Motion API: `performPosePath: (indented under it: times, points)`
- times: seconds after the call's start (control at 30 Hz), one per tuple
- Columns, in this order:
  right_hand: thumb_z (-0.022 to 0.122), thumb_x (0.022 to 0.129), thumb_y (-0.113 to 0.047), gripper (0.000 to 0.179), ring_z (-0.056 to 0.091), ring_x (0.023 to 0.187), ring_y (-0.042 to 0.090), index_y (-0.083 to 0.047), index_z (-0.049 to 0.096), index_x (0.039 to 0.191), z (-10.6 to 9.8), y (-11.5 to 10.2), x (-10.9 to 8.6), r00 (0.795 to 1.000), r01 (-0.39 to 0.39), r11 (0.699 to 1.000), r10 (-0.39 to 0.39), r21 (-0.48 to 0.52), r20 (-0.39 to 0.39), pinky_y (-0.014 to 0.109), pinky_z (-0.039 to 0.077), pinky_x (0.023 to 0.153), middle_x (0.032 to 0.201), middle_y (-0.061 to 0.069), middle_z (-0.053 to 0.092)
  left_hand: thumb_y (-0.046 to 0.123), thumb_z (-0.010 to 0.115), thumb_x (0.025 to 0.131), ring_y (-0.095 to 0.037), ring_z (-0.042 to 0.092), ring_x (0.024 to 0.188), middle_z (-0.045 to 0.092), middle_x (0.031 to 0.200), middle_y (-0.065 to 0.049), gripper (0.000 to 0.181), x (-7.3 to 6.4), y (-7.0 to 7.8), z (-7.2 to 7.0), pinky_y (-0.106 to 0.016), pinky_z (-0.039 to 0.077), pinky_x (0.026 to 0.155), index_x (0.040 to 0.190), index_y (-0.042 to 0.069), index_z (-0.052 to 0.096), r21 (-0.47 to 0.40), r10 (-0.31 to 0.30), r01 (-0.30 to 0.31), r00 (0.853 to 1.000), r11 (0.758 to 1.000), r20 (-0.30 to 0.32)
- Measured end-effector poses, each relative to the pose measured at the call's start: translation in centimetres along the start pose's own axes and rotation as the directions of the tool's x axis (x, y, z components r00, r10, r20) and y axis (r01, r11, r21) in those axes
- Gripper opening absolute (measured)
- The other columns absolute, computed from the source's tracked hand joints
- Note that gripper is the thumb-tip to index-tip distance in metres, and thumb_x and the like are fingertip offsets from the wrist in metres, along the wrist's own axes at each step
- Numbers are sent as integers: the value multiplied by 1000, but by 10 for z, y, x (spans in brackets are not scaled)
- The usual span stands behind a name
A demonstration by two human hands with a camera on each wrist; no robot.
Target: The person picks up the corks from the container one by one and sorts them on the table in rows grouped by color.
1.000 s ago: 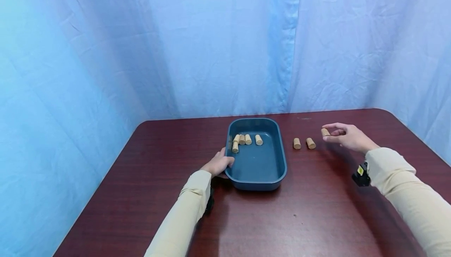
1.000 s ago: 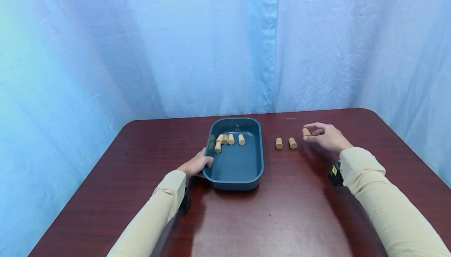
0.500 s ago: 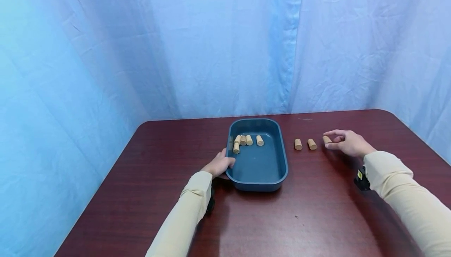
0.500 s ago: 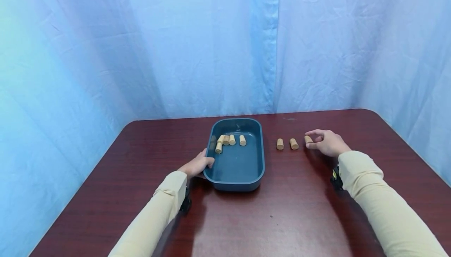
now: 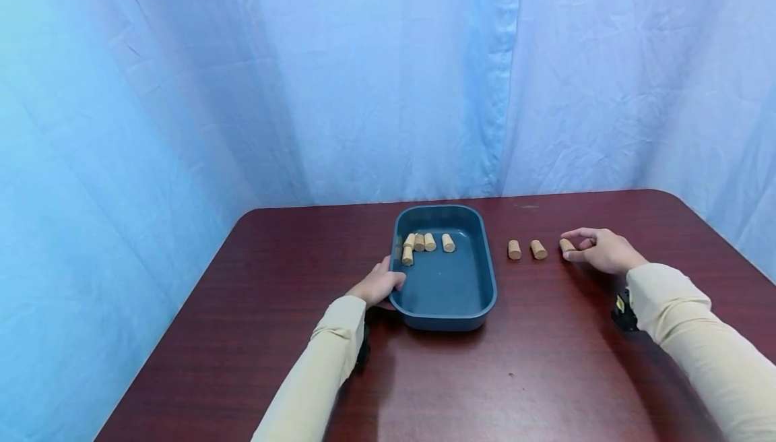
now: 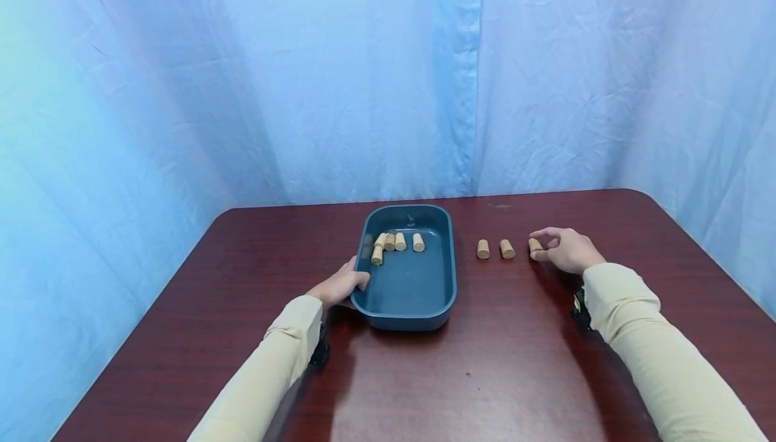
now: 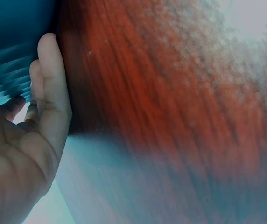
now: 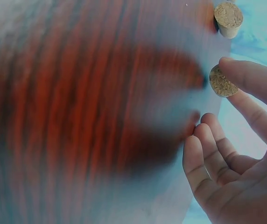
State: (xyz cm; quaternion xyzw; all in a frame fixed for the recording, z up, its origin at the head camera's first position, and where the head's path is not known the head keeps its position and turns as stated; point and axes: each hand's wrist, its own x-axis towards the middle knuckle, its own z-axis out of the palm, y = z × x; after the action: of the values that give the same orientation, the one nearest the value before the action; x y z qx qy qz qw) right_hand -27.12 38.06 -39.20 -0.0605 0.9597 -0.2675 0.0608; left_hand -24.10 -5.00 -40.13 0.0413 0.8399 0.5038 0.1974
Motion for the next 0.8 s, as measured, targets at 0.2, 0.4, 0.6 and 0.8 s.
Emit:
performPosePath:
  times: [0.2,0.4,0.6,0.8]
  points:
    - [67,94,-26,54,54,106,50,7,54,135,1,0,1,1000,2,1000,-2,-14,4,61,46,87,118,36,57,7,44,76,-30,46,93,36,127,-20,83,0,0,0,-34,39,70,156,0,22,15,-2,2,1000,1000,-5]
    - [67,93,-26,55,54,107,51,7,55,135,1,-1,2,1000,-8,1000,8,-11,8,60,46,87,119,36,56,6,43,76,-26,44,76,40,120,-21,83,-2,1,0,-33,39,66,156,-2,22,3,8,-8,1000,1000,6]
    - [68,93,-24,54,53,110,52,7,55,135,0,0,3,1000,-12,1000,12,-11,12,61,45,88,121,37,56,6,44,78,-25,44,79,37,125,-20,83,-1,1,0,-33,39,66,157,1,21,7,-10,10,1000,1000,2]
    - [71,91,-22,56,52,112,52,7,54,137,2,0,4,1000,-10,1000,10,0,11,63,44,90,121,37,55,7,44,79,-27,46,83,35,130,-20,84,-1,0,0,-33,41,66,159,2,20,9,-21,21,1000,1000,-5]
